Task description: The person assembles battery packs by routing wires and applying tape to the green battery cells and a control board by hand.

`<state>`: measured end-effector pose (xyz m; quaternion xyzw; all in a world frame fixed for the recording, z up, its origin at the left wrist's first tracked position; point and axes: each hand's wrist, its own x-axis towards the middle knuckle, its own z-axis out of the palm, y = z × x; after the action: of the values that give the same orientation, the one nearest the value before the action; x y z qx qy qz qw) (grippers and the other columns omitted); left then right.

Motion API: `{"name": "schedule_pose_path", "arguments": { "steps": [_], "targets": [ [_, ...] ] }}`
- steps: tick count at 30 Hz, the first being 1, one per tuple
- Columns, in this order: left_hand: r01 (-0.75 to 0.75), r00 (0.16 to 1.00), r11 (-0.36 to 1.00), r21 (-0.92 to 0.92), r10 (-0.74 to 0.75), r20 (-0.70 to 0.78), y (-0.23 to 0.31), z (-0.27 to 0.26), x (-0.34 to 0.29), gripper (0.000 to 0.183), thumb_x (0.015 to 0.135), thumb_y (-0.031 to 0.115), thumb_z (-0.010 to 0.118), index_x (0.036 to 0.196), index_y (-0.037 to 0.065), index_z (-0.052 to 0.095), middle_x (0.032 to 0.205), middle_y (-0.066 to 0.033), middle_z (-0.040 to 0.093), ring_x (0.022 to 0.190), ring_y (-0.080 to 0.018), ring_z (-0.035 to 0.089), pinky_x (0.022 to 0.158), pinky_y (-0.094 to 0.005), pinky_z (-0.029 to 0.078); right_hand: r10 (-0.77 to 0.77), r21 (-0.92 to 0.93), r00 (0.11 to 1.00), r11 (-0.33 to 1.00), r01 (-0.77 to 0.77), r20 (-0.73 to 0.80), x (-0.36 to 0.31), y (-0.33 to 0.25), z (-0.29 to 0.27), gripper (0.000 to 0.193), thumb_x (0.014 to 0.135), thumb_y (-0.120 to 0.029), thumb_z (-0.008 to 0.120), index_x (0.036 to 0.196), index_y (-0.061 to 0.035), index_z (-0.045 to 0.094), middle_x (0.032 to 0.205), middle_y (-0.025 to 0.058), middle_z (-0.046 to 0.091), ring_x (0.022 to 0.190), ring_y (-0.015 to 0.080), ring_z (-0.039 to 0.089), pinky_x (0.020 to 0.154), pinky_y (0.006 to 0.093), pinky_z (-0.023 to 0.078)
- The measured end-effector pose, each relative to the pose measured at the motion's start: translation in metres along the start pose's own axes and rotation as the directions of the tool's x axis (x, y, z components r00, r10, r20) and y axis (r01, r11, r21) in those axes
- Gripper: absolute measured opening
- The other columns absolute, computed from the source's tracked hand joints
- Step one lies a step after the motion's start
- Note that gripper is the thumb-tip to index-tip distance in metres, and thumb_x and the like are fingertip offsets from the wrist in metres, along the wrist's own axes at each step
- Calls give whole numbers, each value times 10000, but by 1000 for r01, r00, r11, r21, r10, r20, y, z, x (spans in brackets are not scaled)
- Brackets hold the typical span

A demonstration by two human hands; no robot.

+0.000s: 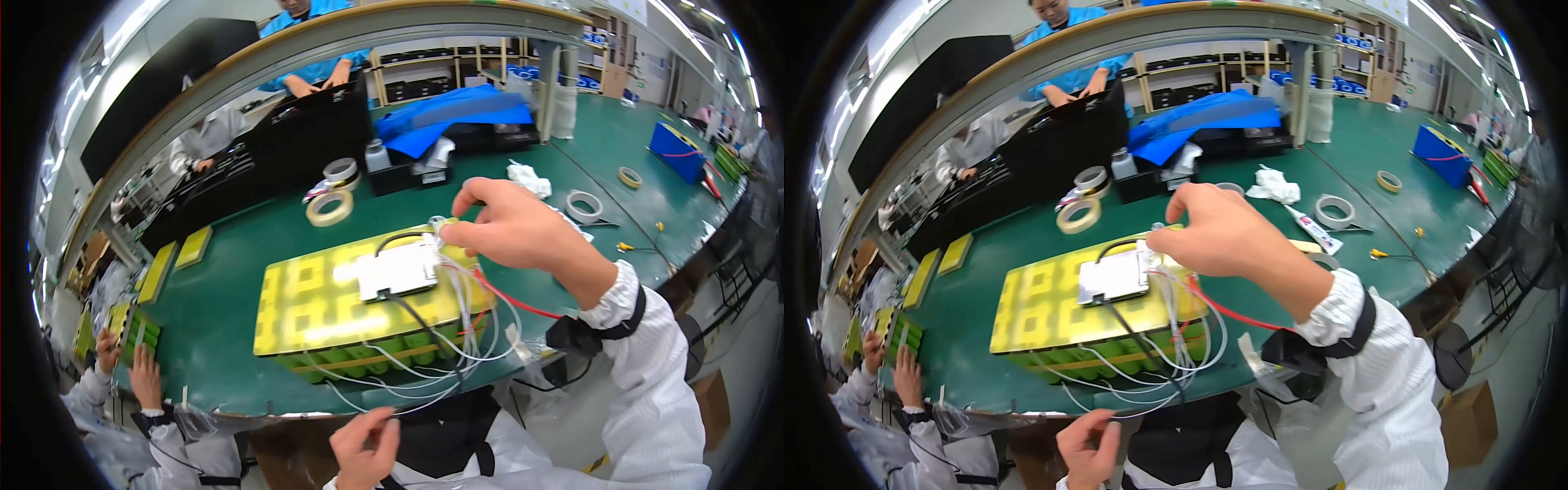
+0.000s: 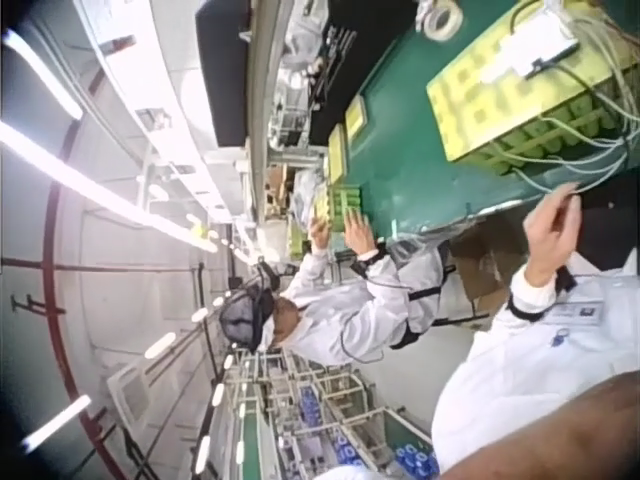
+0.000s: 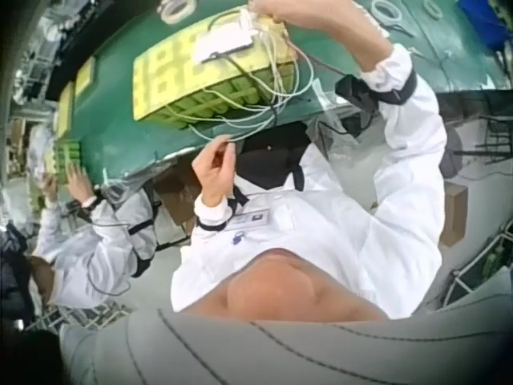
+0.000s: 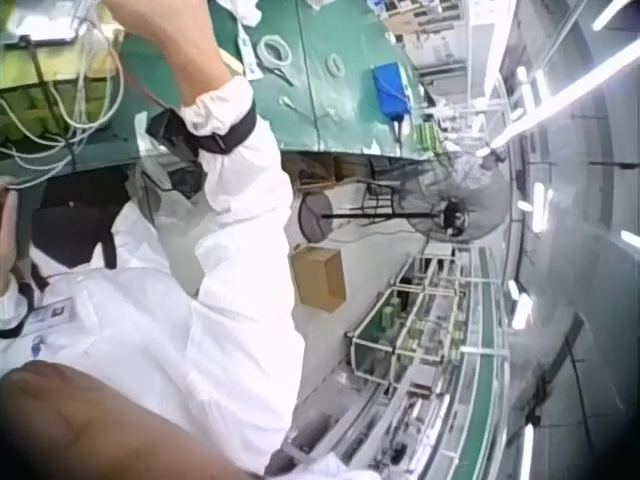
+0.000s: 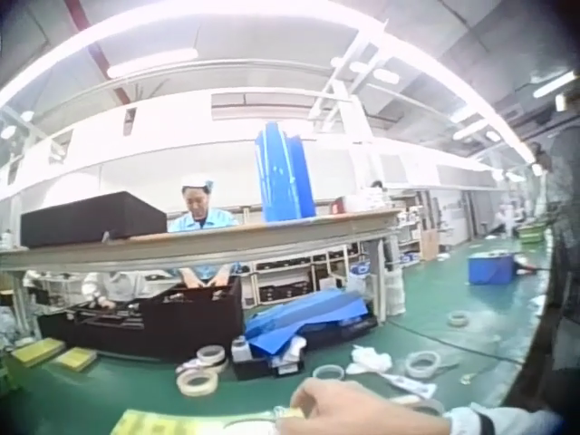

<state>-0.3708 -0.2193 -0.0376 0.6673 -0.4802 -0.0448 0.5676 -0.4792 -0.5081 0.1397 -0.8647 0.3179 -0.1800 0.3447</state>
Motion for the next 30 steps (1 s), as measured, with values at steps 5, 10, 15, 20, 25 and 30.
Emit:
{"name": "schedule_pose_path", "arguments": {
  "steps": [5,10,15,20,25,30],
  "targets": [
    [-9,993,1000,19,11,-118,-9,-5,0,146,861,-56,669,1003,-49,697,712,-23,616,608,-75,538,565,-209,412,-2,13,994,1000,1,107,-13,7,-9,449,818,-243,754,1125,52,611,800,128,716,729,171,674,651,302,502],
    [48,993,999,-1,-48,-111,-13,-5,2,178,830,-68,673,1007,-64,691,729,-70,663,635,-103,592,598,-215,448,-52,175,967,984,8,250,-18,10,-6,471,771,-163,744,1155,66,596,783,100,724,696,143,642,659,287,493],
    [71,988,996,-54,-77,-131,-21,1,5,178,855,-68,670,1031,-53,692,731,-57,662,635,-76,570,587,-201,425,-68,332,971,943,-13,231,-18,16,1,478,708,-145,761,1127,51,641,871,133,659,794,207,642,706,338,511],
    [38,991,997,-67,-46,-126,-31,5,7,181,862,-60,677,1042,-44,690,708,-35,641,610,-49,538,550,-186,385,20,335,991,940,-65,136,-21,12,-7,381,727,-123,713,1063,42,642,906,146,657,829,224,632,730,341,508],
    [80,988,992,-99,-92,-124,-38,7,11,186,856,-60,685,1041,-39,693,695,-26,634,603,-40,529,542,-181,380,13,279,987,959,-57,158,-15,11,-5,400,733,-149,715,1075,47,643,881,145,663,802,216,635,724,338,512],
    [86,984,994,-73,-96,-148,-38,3,10,170,842,-34,711,1009,-7,718,657,-15,618,565,-38,526,507,-195,401,-76,302,980,953,16,186,-12,13,4,374,794,-68,730,1115,58,585,707,14,637,648,67,552,587,244,416]
  ]
}}
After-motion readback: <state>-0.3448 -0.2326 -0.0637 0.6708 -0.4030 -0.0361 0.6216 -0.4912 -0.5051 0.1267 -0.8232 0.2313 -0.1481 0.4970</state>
